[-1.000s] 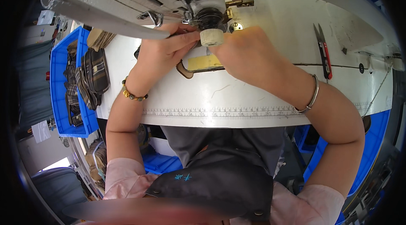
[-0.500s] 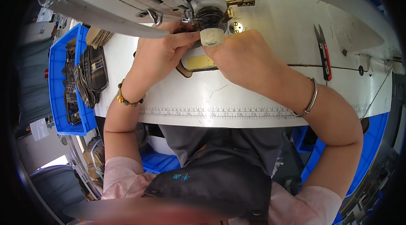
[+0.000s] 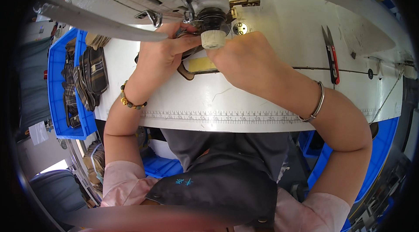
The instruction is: Sewing fabric components of a small plaid pouch using an industrial sewing machine.
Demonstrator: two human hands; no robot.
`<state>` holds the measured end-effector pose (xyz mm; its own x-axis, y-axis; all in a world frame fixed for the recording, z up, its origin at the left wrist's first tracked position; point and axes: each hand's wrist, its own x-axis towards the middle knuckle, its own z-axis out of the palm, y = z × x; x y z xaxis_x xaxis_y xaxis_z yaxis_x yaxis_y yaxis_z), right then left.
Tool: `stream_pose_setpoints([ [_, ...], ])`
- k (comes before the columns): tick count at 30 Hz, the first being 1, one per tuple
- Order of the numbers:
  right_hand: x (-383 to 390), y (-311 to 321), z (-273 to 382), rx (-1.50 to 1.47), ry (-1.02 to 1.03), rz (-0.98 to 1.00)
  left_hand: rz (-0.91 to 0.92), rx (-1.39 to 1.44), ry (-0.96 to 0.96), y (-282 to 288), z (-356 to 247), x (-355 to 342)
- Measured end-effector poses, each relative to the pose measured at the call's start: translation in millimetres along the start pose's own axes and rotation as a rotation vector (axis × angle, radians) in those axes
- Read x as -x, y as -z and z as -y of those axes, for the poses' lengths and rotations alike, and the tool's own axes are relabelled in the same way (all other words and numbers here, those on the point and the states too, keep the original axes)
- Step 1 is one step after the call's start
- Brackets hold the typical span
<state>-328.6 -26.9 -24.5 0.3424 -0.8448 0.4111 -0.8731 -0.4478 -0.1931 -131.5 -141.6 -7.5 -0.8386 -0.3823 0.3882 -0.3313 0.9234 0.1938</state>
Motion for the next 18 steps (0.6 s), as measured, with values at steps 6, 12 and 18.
stream_pose_setpoints([
  [6, -0.3, 1.1, -0.1, 0.038, 0.004, 0.033, 0.112, 0.047, 0.099, 11.4, -4.8, -0.7],
  [12, -0.1, -4.1, -1.8, 0.013, 0.009, -0.010, 0.132, 0.082, 0.069, 10.9, 0.3, -0.6],
  [18, -0.4, -5.9, -2.6, 0.037, 0.014, -0.018, 0.125, -0.010, 0.002, 13.5, -4.0, -3.7],
])
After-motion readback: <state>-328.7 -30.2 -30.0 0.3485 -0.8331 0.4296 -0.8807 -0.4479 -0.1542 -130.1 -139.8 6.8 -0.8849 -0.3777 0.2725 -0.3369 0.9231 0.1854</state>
